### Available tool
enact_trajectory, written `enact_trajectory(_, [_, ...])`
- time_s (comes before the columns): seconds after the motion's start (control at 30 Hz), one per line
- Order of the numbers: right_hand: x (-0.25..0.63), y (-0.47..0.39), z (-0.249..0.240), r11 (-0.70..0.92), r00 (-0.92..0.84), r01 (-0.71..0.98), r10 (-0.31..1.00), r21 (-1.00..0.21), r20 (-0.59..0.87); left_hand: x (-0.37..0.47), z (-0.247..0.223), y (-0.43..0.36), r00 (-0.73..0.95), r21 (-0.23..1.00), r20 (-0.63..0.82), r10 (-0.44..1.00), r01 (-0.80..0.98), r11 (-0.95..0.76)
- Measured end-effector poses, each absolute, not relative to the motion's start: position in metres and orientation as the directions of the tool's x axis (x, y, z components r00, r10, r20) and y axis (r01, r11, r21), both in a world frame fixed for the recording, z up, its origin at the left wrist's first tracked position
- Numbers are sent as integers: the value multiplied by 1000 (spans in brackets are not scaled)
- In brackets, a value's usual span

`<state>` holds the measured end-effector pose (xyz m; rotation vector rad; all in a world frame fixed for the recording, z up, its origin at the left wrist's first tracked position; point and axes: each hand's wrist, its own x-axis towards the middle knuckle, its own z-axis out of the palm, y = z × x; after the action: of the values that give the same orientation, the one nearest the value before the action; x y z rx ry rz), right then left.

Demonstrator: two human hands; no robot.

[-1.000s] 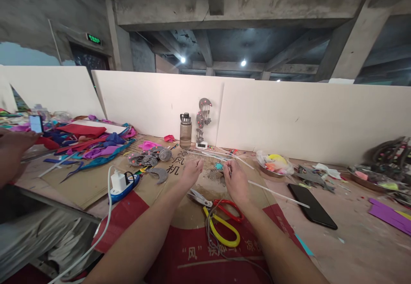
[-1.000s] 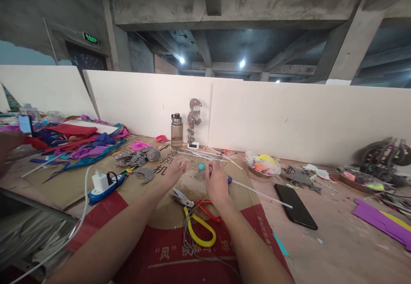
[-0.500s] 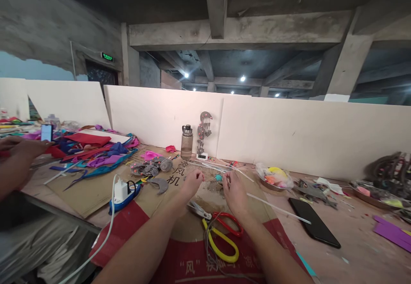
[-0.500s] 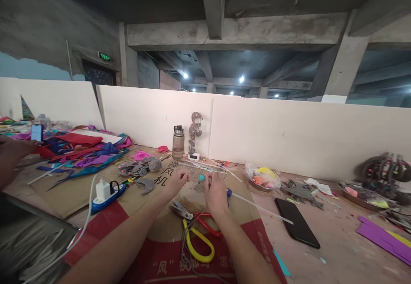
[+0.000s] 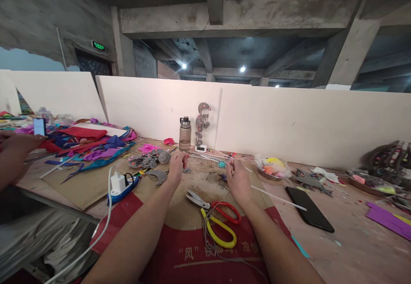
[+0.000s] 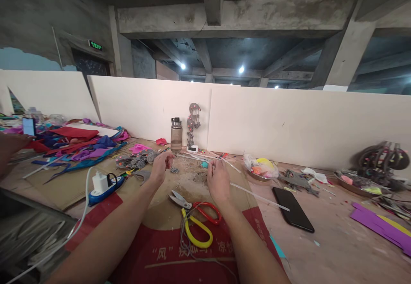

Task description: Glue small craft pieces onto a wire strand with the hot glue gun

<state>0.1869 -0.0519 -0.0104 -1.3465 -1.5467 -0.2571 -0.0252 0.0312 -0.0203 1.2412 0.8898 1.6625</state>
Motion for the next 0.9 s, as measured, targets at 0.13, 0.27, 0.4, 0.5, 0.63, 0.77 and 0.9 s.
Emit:
enact_trajectory(0.13, [188, -54, -7, 340, 189, 811, 617, -475, 764, -22, -20, 33, -110, 919, 335, 936, -179, -350])
enact_trajectory(0.27, [187, -56, -5, 369, 155, 807, 619, -460, 770, -16, -27, 38, 6, 954, 300, 954, -14, -300])
enact_trajectory(0.4, [184, -57, -5, 369, 124, 821, 629, -436, 767, -13, -29, 38, 63, 955, 287, 956, 60, -290])
enact_trajectory(0.5, [182, -57, -6, 369, 95, 830, 647, -419, 757, -12, -26, 34, 66, 938, 328, 942, 91, -333])
enact_trajectory(0.63, [180, -57, -8, 371, 83, 839, 637, -399, 766, -12, -23, 30, 108, 910, 366, 924, 164, -380])
enact_trajectory(0.77, [180, -57, -8, 374, 87, 838, 626, -396, 775, -11, -24, 27, 110, 871, 414, 904, 242, -429])
enact_trajectory(0.9, [181, -56, -9, 377, 86, 837, 626, -397, 775, -7, -27, 23, 121, 864, 426, 897, 239, -442])
